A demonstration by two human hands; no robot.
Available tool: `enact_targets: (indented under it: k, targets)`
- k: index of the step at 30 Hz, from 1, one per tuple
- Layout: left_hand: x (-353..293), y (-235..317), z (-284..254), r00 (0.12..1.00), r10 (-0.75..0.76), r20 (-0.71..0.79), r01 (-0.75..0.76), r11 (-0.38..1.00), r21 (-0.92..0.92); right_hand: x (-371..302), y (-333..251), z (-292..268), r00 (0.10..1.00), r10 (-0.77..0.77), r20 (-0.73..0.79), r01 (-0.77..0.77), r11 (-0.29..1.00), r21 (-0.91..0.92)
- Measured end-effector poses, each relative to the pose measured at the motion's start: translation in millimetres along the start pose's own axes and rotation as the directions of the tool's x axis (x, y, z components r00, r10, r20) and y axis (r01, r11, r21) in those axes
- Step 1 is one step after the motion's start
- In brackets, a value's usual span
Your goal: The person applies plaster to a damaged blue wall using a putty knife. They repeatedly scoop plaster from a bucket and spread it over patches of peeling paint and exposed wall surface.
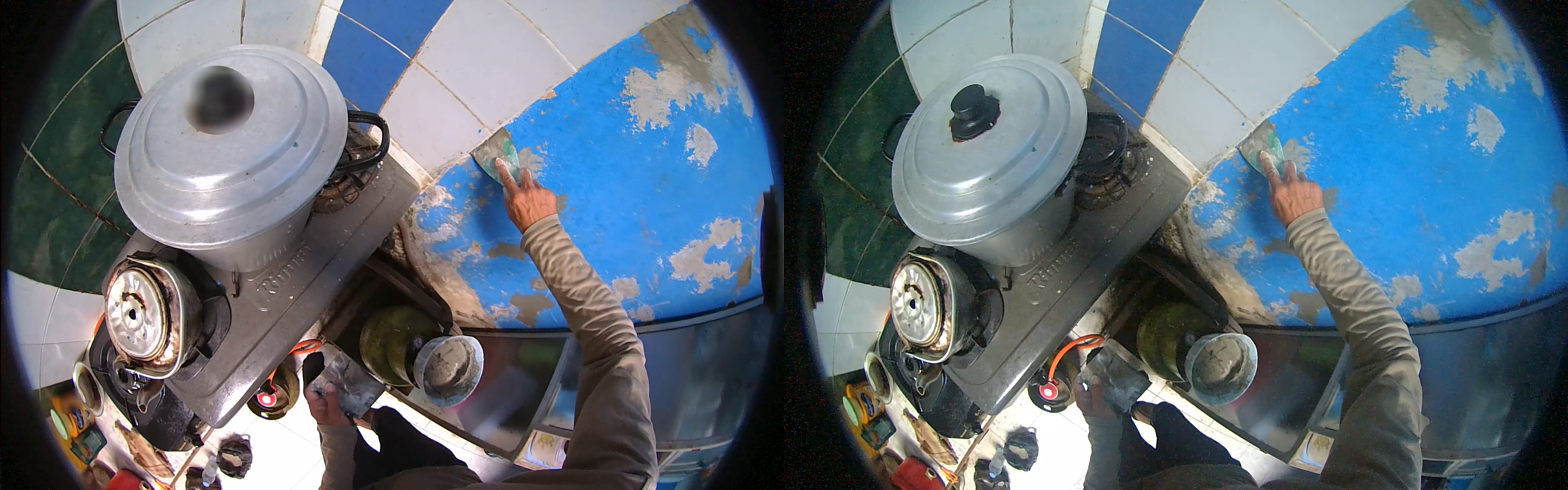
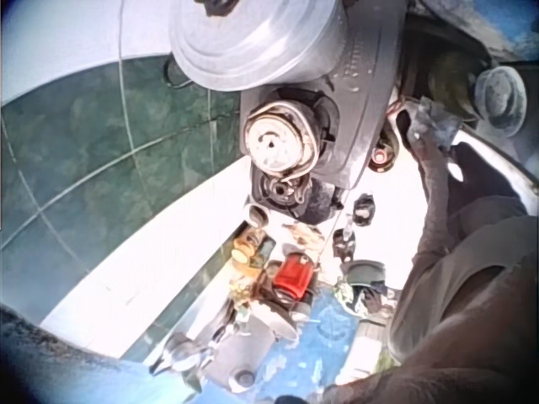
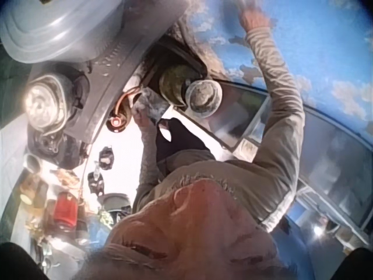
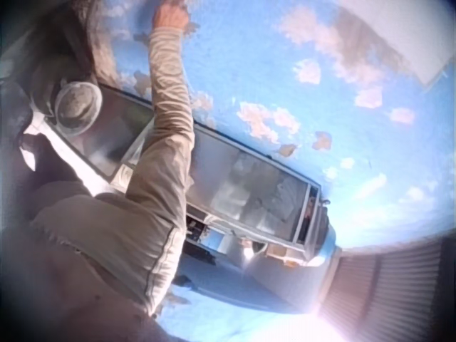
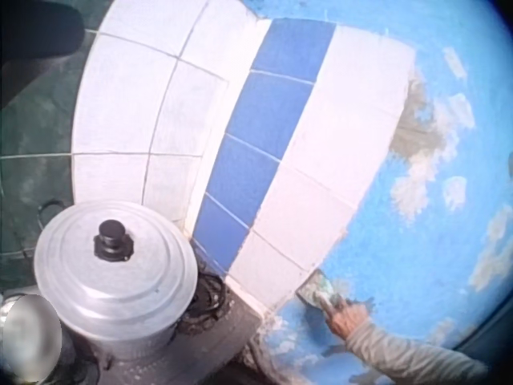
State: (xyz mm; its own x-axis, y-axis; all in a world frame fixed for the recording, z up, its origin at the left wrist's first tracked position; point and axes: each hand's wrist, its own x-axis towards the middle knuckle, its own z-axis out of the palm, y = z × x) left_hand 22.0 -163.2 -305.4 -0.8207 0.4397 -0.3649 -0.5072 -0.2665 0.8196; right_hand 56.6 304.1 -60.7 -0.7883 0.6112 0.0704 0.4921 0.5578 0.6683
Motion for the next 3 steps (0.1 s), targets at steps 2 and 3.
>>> enact_targets:
  k: [2, 3]
  targets:
    - [-1.6, 4.9, 5.9, 0.998, -0.061, -0.012, 0.06, 0.994, -0.095, 3.1, -1.2, 7.0, 0.999, -0.008, -0.05, 0.007, 1.0, -0.015]
    - [-3.1, 2.3, 8.2, 0.998, -0.063, -0.016, 0.061, 0.993, -0.099, 4.5, -1.4, 10.5, 0.997, -0.015, -0.077, 0.013, 1.0, -0.024]
